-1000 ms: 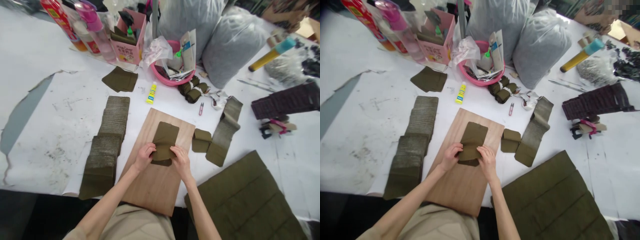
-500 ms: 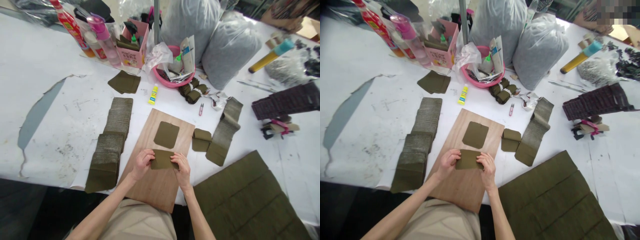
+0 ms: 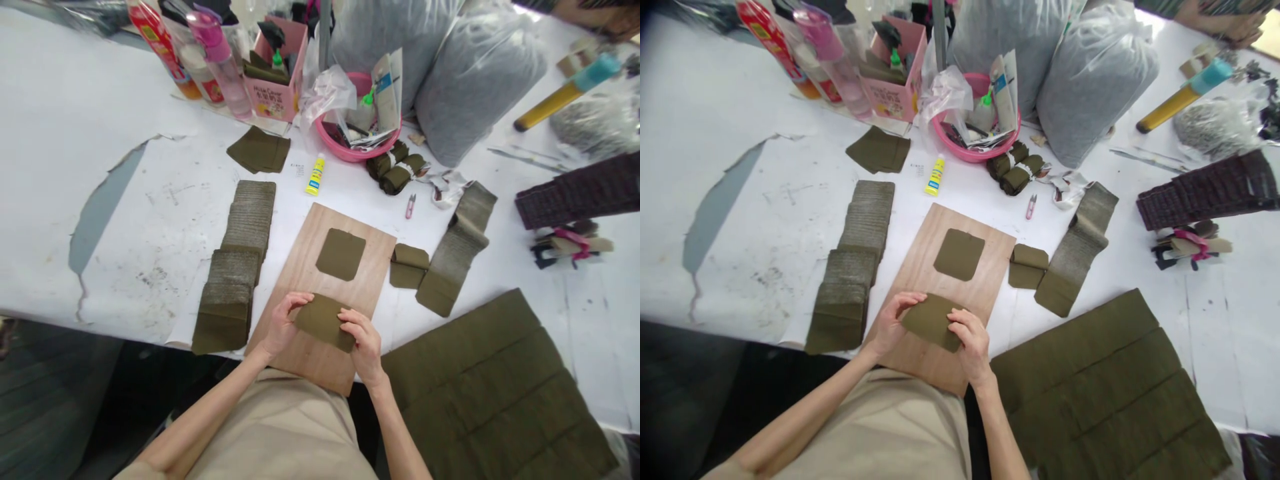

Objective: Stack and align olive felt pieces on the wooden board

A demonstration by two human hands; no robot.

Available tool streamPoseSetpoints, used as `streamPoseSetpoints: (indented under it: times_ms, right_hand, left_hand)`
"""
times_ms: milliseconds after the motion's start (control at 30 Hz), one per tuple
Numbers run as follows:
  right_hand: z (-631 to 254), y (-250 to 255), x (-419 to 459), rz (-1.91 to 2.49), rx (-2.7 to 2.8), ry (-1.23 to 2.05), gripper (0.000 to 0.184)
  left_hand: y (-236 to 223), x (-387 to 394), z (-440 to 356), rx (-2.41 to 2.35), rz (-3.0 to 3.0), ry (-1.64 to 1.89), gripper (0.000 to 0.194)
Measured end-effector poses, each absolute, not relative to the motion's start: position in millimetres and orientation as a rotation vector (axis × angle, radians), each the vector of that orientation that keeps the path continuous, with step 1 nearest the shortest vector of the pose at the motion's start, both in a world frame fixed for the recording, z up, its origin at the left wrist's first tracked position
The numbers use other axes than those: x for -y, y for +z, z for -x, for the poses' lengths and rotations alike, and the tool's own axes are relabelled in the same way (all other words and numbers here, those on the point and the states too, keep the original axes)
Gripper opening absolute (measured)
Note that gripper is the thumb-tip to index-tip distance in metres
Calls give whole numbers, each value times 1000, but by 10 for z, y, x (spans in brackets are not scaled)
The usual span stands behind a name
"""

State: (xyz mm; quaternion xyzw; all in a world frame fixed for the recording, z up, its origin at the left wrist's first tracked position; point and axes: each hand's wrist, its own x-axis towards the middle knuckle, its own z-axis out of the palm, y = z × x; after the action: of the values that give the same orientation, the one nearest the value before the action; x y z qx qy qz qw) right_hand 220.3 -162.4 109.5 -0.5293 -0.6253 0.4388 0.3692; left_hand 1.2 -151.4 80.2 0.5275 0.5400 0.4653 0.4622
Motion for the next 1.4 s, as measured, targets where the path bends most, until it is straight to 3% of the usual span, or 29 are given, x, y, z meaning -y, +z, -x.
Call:
streamPoseSetpoints:
  times_ms: [200, 500, 600, 733, 900, 1167, 1333, 1400]
  right_hand:
    - [-2067, 1132, 1680, 1513, 1158, 1252, 7]
    - [-1931, 938, 1587, 1521, 445, 1576, 31]
    - [-1910, 895, 1611, 1515, 468, 1625, 38]
    - [-1872, 864, 1626, 1620, 644, 1460, 41]
    - [-1809, 862, 1658, 1593, 694, 1389, 43]
    - [-1735, 902, 1746, 1539, 404, 1577, 40]
    - [-1789, 950, 1787, 1717, 907, 1200, 28]
    - [-1814, 929, 1770, 1684, 949, 1203, 27]
  left_hand:
    - [920, 1475, -38, -1394, -1344, 963, 9]
    - [829, 1465, -179, -1380, -986, 862, 20]
    - [802, 1436, -218, -1395, -864, 890, 24]
    - [833, 1401, -272, -1291, -603, 928, 29]
    - [899, 1392, -327, -1110, -351, 785, 43]
    - [961, 1365, -339, -1275, -842, 749, 36]
    - [956, 1412, -319, -1145, -442, 540, 46]
    - [937, 1428, -340, -1175, -514, 562, 43]
